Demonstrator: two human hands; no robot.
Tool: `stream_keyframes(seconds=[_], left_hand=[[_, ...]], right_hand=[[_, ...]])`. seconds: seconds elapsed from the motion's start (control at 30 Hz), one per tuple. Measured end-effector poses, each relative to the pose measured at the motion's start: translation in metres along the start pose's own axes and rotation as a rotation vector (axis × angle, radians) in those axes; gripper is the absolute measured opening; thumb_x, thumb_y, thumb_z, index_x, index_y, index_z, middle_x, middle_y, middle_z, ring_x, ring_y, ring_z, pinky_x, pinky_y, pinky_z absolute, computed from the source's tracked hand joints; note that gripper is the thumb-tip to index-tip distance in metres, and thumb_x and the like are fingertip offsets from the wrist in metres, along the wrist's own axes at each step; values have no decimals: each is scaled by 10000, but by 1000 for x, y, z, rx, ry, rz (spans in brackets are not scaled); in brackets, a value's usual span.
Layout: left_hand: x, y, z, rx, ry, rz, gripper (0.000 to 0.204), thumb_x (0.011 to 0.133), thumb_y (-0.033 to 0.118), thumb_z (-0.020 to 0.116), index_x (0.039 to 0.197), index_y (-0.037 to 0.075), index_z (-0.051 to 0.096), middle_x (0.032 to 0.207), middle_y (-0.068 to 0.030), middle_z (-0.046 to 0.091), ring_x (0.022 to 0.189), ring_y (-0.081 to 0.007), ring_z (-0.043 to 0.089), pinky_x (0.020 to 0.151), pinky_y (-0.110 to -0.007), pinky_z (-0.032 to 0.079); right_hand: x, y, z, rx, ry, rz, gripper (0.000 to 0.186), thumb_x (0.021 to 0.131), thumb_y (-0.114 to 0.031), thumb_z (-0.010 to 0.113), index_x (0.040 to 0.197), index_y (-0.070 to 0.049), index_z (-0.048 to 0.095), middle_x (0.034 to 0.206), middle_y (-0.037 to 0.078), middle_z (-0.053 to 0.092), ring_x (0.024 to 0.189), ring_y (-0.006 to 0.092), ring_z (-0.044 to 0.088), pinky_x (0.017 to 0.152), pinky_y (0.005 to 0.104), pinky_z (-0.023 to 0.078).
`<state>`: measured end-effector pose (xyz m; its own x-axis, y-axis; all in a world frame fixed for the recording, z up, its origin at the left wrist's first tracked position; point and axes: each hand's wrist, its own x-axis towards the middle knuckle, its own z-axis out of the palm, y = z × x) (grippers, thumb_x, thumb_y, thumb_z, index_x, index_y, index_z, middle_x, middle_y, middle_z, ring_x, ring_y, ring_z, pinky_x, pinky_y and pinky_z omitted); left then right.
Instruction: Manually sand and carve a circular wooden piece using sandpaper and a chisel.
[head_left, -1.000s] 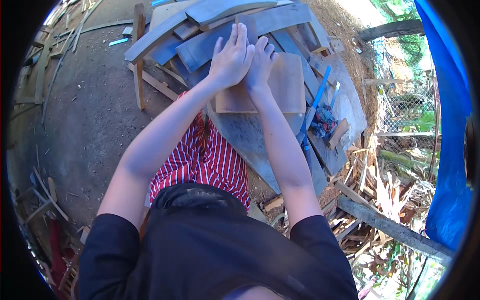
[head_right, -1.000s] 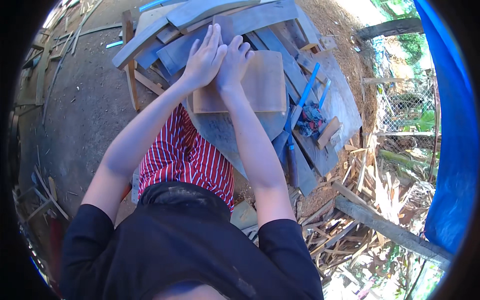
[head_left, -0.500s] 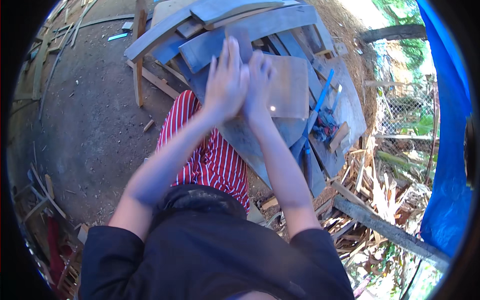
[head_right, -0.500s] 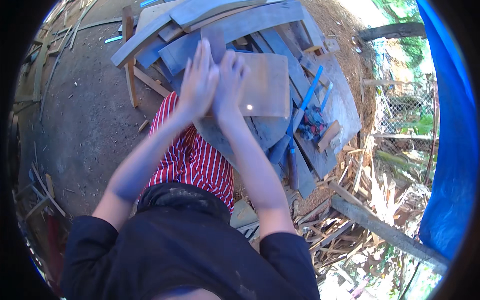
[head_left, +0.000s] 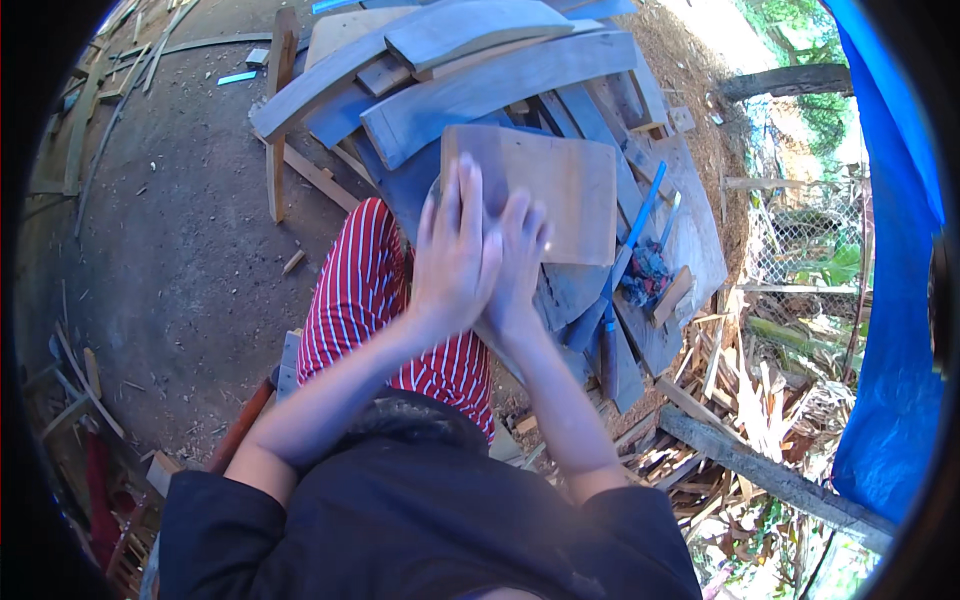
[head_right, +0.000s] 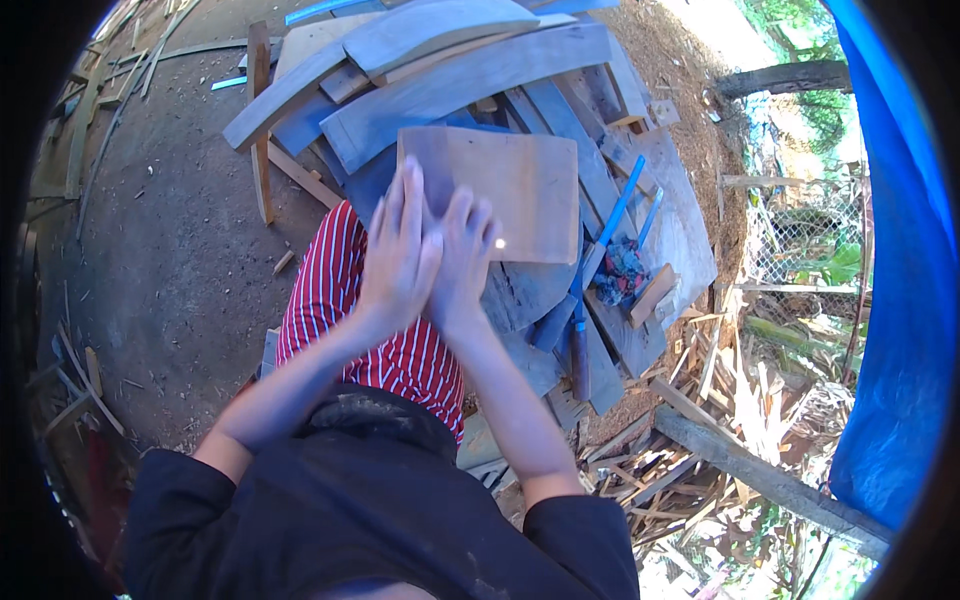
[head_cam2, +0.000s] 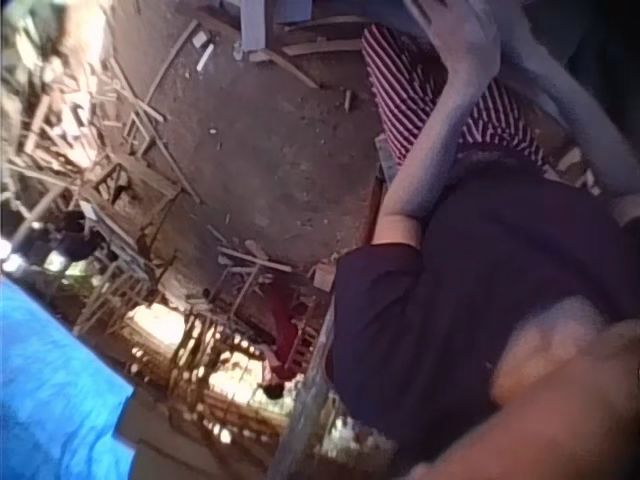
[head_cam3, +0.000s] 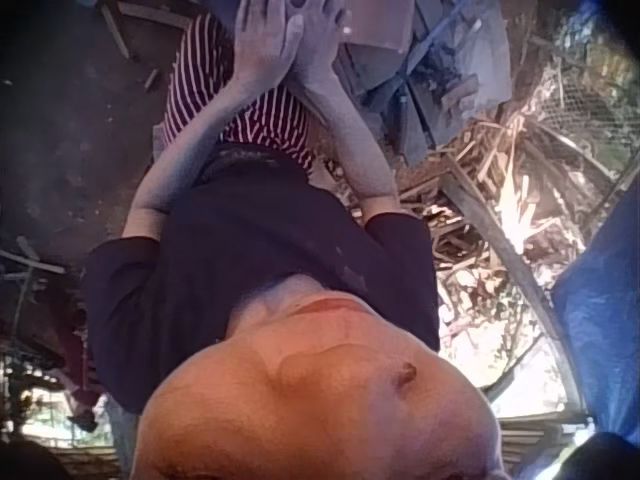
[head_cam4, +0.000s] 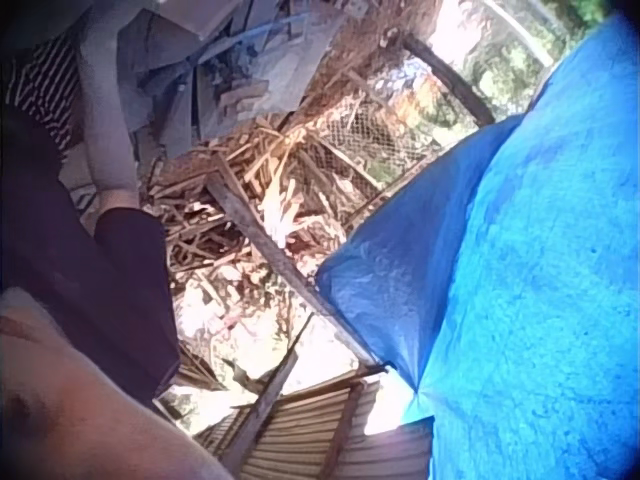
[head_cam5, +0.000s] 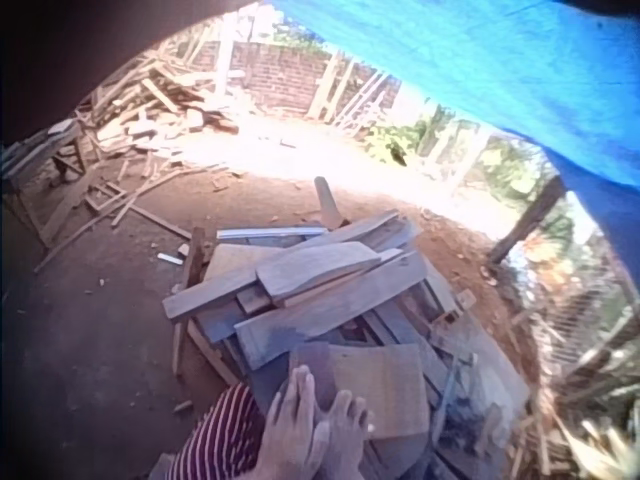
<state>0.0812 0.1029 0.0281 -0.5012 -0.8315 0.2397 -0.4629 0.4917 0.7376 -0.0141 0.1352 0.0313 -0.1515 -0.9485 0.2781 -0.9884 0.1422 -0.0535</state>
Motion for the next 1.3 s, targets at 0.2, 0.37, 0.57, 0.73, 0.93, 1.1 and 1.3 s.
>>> stream_keyframes(seconds=[0.2, 0.37, 0.57, 0.73, 0.93, 1.1, 1.3], left_hand=[[114, -47, 14, 11, 71, 77, 625, 984, 237, 402, 1496, -57, 197, 1543, -252, 251, 1447, -350, 231, 1151, -441, 214], [57, -38, 25, -30, 142, 108, 641, 949, 210, 446, 1464, -94, 215, 1502, -312, 275, 1403, -443, 268, 1139, -513, 239], [-18, 4, 7, -31, -19, 74, 715, 947, 211, 472, 1517, -44, 124, 1576, -253, 149, 1468, -380, 158, 1164, -517, 176], [98, -40, 15, -41, 143, 111, 633, 966, 264, 459, 1472, -55, 252, 1529, -270, 268, 1437, -387, 239, 1145, -526, 229], [87, -51, 26, -52, 176, 196, 592, 979, 237, 442, 1428, -115, 284, 1464, -348, 314, 1394, -438, 300, 1142, -486, 260], [-17, -11, -4, -16, 33, 181, 690, 938, 186, 525, 1475, -94, 194, 1525, -330, 195, 1422, -473, 208, 1154, -481, 238], [75, -34, 9, -38, 147, 241, 602, 964, 213, 475, 1446, -90, 278, 1490, -335, 280, 1398, -467, 267, 1149, -473, 249]], right_hand=[[107, 20, 49, -76, 140, 140, 231, 893, -203, 490, 1083, -134, 599, 1041, 113, 462, 986, 302, 449, 792, 417, 370], [45, 18, 47, 81, 228, 0, 372, 892, -211, 504, 1253, -146, 564, 1102, 134, 444, 991, 322, 447, 846, 451, 372], [-15, -1, -9, 13, -115, 87, 558, 888, -262, 500, 1435, -178, 429, 1108, 158, 434, 1008, 338, 437, 855, 461, 366], [91, 18, 34, -125, 80, 55, 319, 898, -240, 489, 1187, -133, 573, 1105, 132, 464, 1000, 316, 454, 853, 431, 382], [77, 25, 57, -106, 156, 55, 382, 893, -215, 503, 1269, -162, 536, 1139, 129, 458, 1048, 315, 449, 848, 438, 384], [-15, -8, -5, -27, -11, 21, 555, 892, -220, 503, 1439, -202, 410, 1136, 166, 426, 1031, 346, 427, 847, 468, 367], [65, 19, 31, -80, 130, 39, 529, 898, -246, 497, 1421, -221, 426, 1118, 149, 438, 1001, 321, 434, 821, 425, 366]])
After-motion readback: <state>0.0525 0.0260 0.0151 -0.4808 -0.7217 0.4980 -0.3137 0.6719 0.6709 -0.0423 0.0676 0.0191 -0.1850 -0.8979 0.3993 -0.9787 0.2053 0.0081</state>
